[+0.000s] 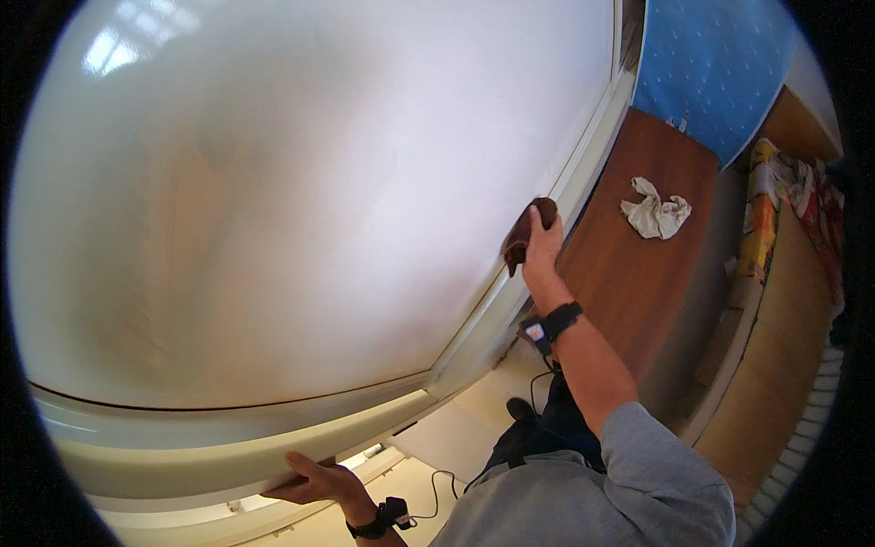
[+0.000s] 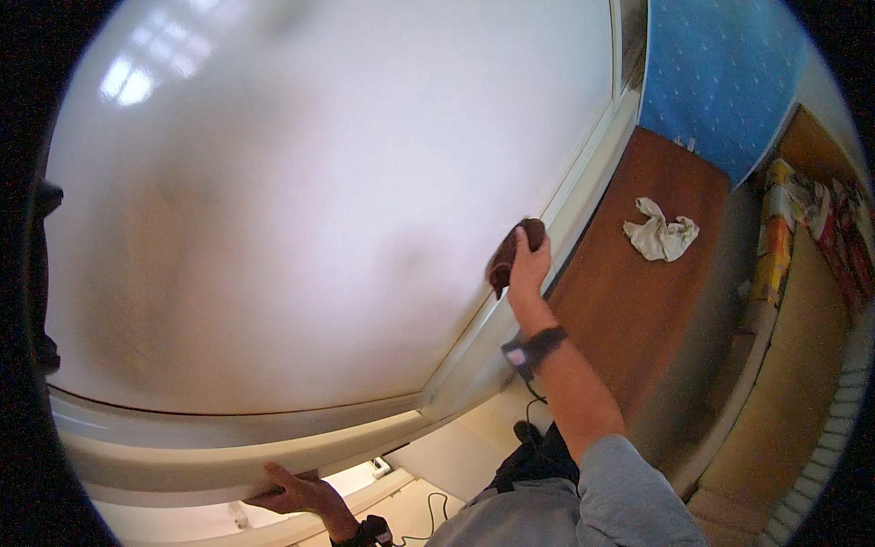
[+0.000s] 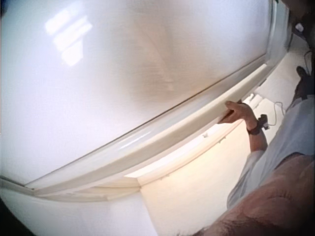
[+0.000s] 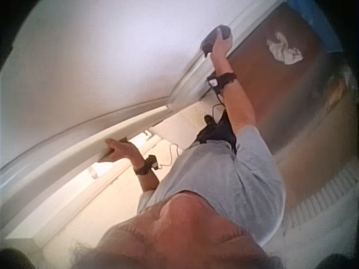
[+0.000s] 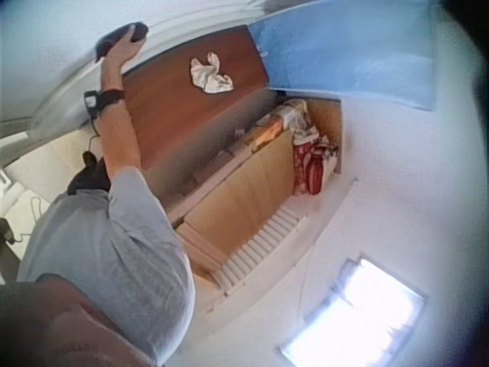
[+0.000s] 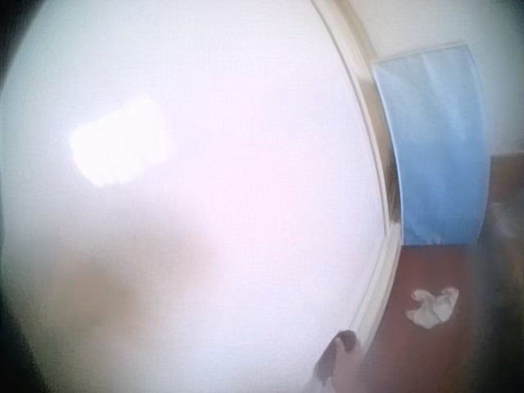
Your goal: The person wipes a whiteboard with a dark cloth, removes a small sticker, and continues wiping the board. They then wipe a wooden table and a blue star-patterned fabric item.
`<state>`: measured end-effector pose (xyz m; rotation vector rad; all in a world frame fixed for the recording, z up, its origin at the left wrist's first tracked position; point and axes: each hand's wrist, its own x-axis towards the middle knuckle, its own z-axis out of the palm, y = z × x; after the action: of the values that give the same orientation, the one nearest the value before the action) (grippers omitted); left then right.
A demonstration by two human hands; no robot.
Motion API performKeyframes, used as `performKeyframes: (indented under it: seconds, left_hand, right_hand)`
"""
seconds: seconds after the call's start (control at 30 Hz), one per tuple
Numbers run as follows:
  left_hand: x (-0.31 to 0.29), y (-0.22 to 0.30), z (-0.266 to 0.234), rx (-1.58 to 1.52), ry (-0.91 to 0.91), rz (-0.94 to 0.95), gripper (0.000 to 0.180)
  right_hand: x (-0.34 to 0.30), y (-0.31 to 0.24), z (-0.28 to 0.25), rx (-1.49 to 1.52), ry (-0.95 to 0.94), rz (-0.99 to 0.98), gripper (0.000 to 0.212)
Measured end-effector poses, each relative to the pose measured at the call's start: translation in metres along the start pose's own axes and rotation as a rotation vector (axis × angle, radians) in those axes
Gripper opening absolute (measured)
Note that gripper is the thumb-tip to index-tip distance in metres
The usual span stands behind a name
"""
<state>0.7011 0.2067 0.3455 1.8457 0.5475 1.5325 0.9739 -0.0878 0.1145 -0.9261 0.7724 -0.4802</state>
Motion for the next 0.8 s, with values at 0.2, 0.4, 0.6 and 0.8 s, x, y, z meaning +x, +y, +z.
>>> performKeyframes:
  seconds: [0.2,0.4,0.6,0.8]
  left_hand:
    - [0.002,-0.007,-0.004,-0.012,0.018,-0.015,0.071]
    - [0.003,-0.008,-0.006,0.015,0.037,-0.04,0.078]
    - [0.003,-0.006,-0.004,-0.029,0.054,-0.036,0.075]
    - [0.002,-0.007,-0.004,-0.02,0.077,-0.026,0.063]
  right_hand:
    - [-0.013,0.04,-0.008,-0.251,0.05,-0.146,0.037]
    - [-0.097,0.076,-0.038,-0.392,-0.168,-0.082,0.043]
    - [0.008,0.056,-0.027,-0.465,-0.016,-0.238,0.043]
    - [0.096,0.017,-0.015,-0.501,0.072,-0.077,0.058]
